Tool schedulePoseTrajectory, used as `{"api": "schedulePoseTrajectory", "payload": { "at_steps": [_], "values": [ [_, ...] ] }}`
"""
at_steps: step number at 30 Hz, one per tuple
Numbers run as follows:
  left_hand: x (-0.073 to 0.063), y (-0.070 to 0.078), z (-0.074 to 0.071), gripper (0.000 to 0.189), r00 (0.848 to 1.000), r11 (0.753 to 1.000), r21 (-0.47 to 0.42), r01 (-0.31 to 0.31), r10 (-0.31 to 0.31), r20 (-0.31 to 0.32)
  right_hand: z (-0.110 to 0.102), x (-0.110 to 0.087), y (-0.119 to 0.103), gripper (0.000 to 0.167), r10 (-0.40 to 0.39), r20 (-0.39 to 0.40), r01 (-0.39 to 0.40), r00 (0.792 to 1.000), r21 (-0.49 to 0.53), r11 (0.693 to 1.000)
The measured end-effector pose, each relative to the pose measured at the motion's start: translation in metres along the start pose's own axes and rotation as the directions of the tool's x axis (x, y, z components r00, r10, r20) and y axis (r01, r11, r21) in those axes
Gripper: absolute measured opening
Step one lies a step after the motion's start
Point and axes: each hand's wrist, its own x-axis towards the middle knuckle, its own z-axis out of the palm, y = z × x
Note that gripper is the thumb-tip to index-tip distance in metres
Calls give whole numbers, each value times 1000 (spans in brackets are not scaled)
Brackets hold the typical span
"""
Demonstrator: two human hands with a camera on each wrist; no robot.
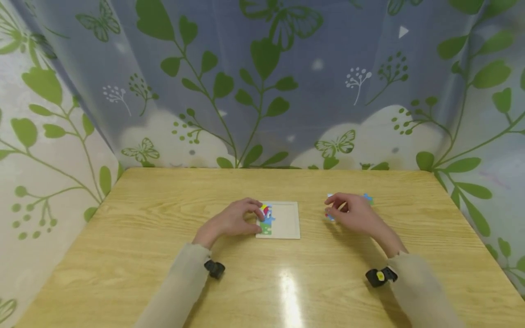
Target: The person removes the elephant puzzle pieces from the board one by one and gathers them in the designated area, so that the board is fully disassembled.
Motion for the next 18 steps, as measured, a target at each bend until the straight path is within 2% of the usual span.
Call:
{"api": "schedulePoseTrajectory", "payload": {
  "at_steps": [10,18],
  "values": [
    [1,-5,3,18,1000,1000,-16,-6,6,-11,24,22,-16,25,-39,37,37,999,46,998],
    [2,-5,4,19,1000,1000,-5,7,-7,-25,44,41,-37,23,-72,54,67,996,90,994]
  ]
}}
